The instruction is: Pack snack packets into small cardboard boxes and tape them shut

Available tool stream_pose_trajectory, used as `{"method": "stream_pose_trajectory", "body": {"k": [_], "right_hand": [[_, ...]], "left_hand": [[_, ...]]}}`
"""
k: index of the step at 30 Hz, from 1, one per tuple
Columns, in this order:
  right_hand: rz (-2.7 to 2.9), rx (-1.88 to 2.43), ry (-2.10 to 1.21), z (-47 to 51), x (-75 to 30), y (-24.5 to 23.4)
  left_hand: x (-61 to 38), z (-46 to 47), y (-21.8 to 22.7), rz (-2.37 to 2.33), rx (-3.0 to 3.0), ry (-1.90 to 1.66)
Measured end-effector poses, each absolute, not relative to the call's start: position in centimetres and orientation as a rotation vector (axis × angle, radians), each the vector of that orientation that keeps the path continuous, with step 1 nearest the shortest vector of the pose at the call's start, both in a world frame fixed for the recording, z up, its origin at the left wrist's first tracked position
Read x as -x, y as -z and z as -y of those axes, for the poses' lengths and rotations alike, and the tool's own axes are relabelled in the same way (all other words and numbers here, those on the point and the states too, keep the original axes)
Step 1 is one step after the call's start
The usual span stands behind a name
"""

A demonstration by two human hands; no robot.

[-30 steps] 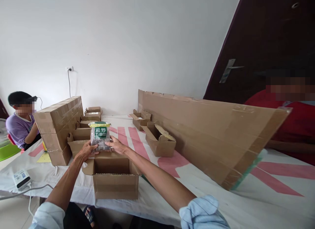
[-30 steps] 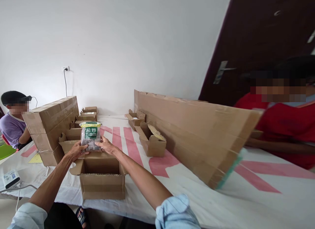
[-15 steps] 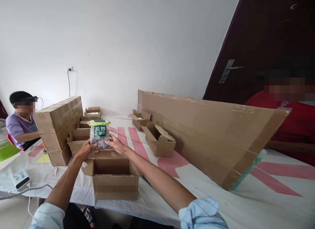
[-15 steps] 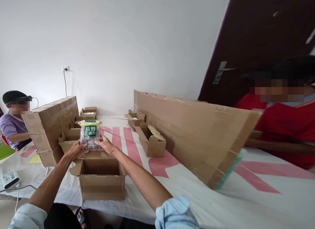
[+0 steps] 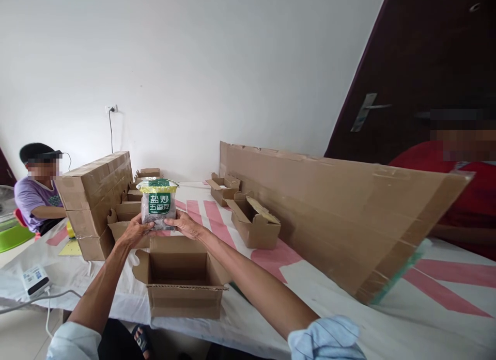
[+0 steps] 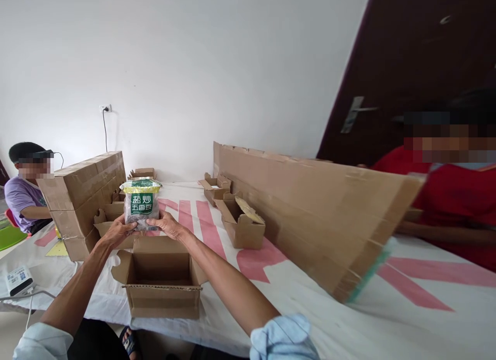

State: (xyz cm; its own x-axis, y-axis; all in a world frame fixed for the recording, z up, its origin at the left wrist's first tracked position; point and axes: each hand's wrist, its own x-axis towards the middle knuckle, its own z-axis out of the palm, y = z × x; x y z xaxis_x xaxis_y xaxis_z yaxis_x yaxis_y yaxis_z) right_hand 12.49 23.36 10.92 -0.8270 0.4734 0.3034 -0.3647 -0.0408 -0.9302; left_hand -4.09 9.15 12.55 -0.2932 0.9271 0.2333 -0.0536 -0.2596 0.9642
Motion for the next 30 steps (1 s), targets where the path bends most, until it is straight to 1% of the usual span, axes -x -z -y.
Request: {"method": "stream_pose_trajectory", "body": {"k": [3, 5, 8, 11, 13, 17, 19, 21, 25, 30], "right_hand": [[1.665, 0.105, -1.864, -23.1, -12.7, -12.2], [1.710, 0.108, -1.751, -22.8, -13.0, -13.5], [1.881, 0.121, -1.401, -22.3, -13.6, -16.2], [2.055, 0.146, -1.117, -21.9, -13.5, -18.8], [2.180, 0.173, -1.002, -21.4, -12.9, -19.8], [2.550, 0.320, -0.696, -19.5, -10.5, -19.5], [2.744, 0.392, -0.506, -18.4, -9.0, -18.5], [2.880, 0.422, -0.388, -17.5, -7.6, -17.4], [3.005, 0.449, -0.332, -16.9, -5.0, -15.3], [3.059, 0.498, -0.321, -17.6, -2.7, -12.9]], "left_hand": [[3.9, -8.3, -14.5, -1.248, -1.239, -1.678], [3.9, -7.4, -16.2, -1.295, -1.314, -1.711], [4.3, -5.5, -18.4, -1.416, -1.455, -1.832], [5.3, -2.9, -18.9, -1.700, -1.477, -1.911], [6.1, -1.1, -17.8, -1.965, -1.447, -1.807], [7.0, 1.7, -12.8, -2.400, -1.334, -1.359], [7.0, 2.3, -9.9, -2.503, -1.296, -1.184], [6.8, 2.5, -7.3, -2.515, -1.289, -1.092], [6.2, 1.9, -3.5, -2.524, -1.256, -1.026], [5.9, 0.7, -0.8, -2.623, -1.210, -0.940]]}}
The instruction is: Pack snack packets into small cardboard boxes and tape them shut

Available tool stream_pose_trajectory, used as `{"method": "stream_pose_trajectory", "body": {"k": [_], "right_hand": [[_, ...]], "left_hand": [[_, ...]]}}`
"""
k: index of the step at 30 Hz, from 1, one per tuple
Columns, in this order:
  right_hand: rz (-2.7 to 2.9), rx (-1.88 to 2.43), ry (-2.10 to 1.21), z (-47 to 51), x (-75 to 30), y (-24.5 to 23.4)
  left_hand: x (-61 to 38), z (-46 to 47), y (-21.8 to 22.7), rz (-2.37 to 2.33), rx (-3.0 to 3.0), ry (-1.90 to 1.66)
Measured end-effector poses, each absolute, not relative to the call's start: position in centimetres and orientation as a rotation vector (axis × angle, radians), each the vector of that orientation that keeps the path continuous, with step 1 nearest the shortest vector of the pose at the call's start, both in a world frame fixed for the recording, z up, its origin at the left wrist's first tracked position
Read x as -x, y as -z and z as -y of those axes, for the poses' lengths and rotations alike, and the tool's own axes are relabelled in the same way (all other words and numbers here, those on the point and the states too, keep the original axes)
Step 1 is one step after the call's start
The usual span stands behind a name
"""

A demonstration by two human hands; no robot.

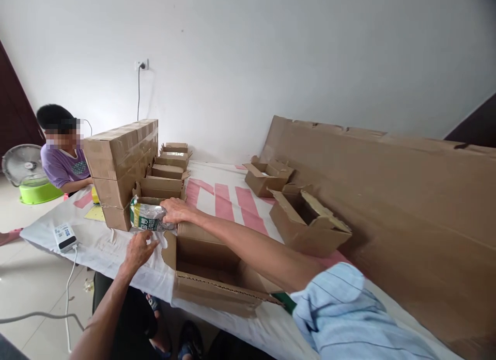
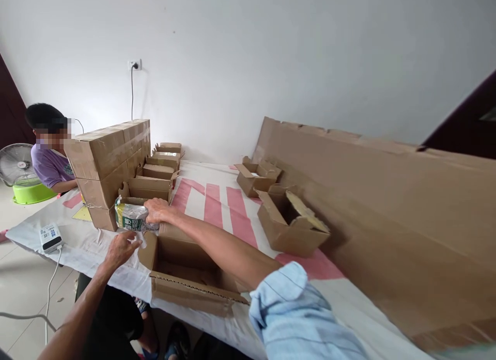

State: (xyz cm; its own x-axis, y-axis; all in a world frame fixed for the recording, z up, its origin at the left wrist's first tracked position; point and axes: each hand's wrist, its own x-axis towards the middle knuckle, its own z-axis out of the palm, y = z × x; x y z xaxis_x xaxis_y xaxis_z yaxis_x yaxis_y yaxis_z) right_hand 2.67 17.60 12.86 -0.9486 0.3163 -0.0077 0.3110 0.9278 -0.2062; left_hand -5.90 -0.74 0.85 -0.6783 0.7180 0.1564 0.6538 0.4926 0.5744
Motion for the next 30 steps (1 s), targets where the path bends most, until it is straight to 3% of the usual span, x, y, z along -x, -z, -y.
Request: {"method": "stream_pose_trajectory", "body": {"k": [11, 22, 30], "right_hand": [[3.099, 0.592, -0.380, -19.5, 0.1, -9.4], [2.940, 0.466, 0.007, -19.8, -0.5, -11.9], [2.870, 0.573, 0.120, -22.9, -1.8, -11.2]], "left_hand": [[4.4, -1.6, -0.1, -2.704, -1.330, -0.826], [4.2, -4.5, 1.1, -2.930, -1.313, -0.530], [5.8, -5.2, 2.1, -3.068, -1.260, -0.578]]}}
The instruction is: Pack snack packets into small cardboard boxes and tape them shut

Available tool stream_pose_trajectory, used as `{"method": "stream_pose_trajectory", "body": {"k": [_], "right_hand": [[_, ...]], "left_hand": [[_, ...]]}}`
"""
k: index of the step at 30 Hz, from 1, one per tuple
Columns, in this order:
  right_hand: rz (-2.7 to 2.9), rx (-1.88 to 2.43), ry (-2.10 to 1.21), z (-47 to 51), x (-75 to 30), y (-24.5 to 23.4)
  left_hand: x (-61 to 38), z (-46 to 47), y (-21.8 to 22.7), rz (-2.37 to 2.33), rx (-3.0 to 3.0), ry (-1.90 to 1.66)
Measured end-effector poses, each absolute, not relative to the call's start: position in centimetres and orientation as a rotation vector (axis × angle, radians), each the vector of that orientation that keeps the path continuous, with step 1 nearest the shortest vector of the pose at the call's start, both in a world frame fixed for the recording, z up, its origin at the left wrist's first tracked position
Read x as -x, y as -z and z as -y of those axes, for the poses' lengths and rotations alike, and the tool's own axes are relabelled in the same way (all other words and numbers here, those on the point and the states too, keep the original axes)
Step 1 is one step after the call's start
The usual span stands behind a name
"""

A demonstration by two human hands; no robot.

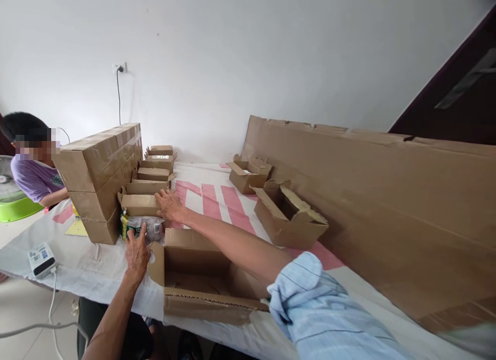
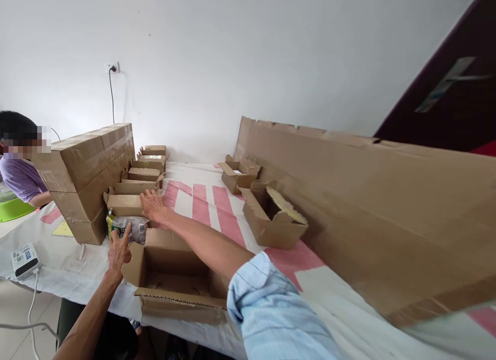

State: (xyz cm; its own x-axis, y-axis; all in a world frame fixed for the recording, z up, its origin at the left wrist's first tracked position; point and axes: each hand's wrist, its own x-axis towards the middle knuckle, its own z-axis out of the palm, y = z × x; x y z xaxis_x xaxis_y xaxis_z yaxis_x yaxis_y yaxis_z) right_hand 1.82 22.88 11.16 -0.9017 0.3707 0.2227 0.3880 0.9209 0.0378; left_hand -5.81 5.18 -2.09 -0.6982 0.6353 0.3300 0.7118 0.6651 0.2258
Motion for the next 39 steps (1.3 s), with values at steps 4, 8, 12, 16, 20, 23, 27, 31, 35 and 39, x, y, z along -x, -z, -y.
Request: {"method": "stream_pose_trajectory", "body": {"k": [4, 8, 12, 16, 20, 23, 27, 31, 35, 39], "right_hand": [[2.892, 0.478, 0.171, -24.3, -1.2, -10.5], [2.907, 0.371, 0.223, -26.5, -0.8, -10.2], [2.911, 0.317, 0.263, -28.7, -0.5, -10.0], [2.914, 0.286, 0.279, -30.2, -0.2, -9.9], [2.910, 0.272, 0.280, -30.9, 0.2, -9.8], [2.912, 0.270, 0.277, -31.2, 0.3, -9.7], [2.928, 0.292, 0.269, -31.4, 0.3, -9.7], [2.926, 0.331, 0.236, -31.6, -0.5, -10.5], [2.882, 0.390, 0.182, -31.6, -3.3, -12.3], [2.822, 0.424, 0.099, -31.1, -8.7, -13.7]], "left_hand": [[7.1, -6.5, 1.4, 2.640, 1.130, 0.462], [8.3, -8.7, 0.8, 2.647, 1.113, 0.407], [9.1, -10.3, 0.7, 2.633, 1.111, 0.397], [9.8, -11.2, 0.6, 2.639, 1.123, 0.404], [10.4, -11.6, 0.4, 2.639, 1.135, 0.389], [10.4, -11.7, 0.2, 2.655, 1.144, 0.371], [9.8, -12.3, -0.3, 2.674, 1.175, 0.362], [9.2, -12.8, -0.7, 2.695, 1.175, 0.355], [8.8, -12.5, -1.0, 2.717, 1.185, 0.354], [8.3, -11.8, -1.3, 2.763, 1.193, 0.338]]}}
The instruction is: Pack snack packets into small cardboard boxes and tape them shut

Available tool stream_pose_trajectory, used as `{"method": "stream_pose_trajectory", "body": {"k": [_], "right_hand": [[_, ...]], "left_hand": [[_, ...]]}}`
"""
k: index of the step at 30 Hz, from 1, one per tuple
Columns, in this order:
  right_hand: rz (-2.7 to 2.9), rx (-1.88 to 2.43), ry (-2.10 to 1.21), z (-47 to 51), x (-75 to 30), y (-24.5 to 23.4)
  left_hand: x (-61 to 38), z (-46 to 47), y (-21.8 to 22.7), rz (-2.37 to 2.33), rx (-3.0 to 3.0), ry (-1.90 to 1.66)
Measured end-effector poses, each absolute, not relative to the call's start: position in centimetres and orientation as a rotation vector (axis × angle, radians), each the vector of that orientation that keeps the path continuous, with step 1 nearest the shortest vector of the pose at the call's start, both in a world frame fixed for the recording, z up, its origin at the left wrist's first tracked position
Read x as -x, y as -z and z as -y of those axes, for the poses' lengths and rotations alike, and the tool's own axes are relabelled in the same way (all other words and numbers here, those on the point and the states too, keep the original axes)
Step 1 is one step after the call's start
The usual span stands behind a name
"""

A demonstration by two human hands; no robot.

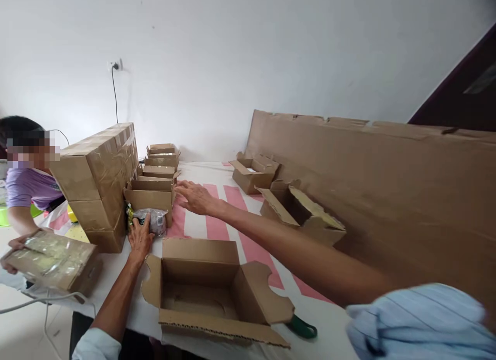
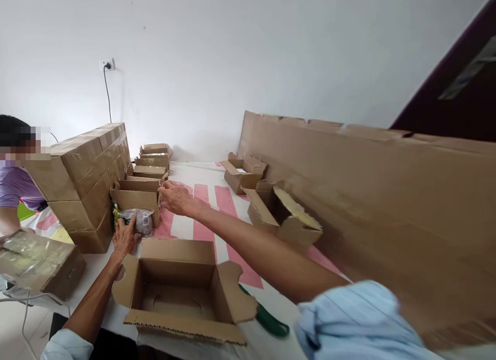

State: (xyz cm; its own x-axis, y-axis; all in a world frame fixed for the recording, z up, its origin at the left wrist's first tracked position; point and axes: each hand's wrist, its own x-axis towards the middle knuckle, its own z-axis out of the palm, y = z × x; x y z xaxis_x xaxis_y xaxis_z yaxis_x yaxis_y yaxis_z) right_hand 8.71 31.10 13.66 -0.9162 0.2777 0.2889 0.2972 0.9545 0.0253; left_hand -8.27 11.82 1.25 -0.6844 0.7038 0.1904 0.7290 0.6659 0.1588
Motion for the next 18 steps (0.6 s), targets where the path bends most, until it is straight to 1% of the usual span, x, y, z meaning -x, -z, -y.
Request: {"method": "stream_pose_trajectory", "body": {"k": [5, 9, 14, 18], "right_hand": [[2.723, 0.442, -0.223, -29.4, -18.2, -13.6], [2.563, 0.627, -0.483, -27.4, -25.8, -12.3], [2.162, 0.919, -1.006, -24.3, -32.5, -8.1], [1.912, 1.028, -1.389, -21.3, -35.0, -4.5]], "left_hand": [[8.1, -11.2, -1.3, 2.823, 1.216, 0.393], [8.5, -10.2, -1.3, 2.815, 1.304, 0.471], [9.2, -7.3, -2.0, 2.708, 1.503, 0.705], [9.2, -4.4, -2.6, 2.645, 1.622, 0.881]]}}
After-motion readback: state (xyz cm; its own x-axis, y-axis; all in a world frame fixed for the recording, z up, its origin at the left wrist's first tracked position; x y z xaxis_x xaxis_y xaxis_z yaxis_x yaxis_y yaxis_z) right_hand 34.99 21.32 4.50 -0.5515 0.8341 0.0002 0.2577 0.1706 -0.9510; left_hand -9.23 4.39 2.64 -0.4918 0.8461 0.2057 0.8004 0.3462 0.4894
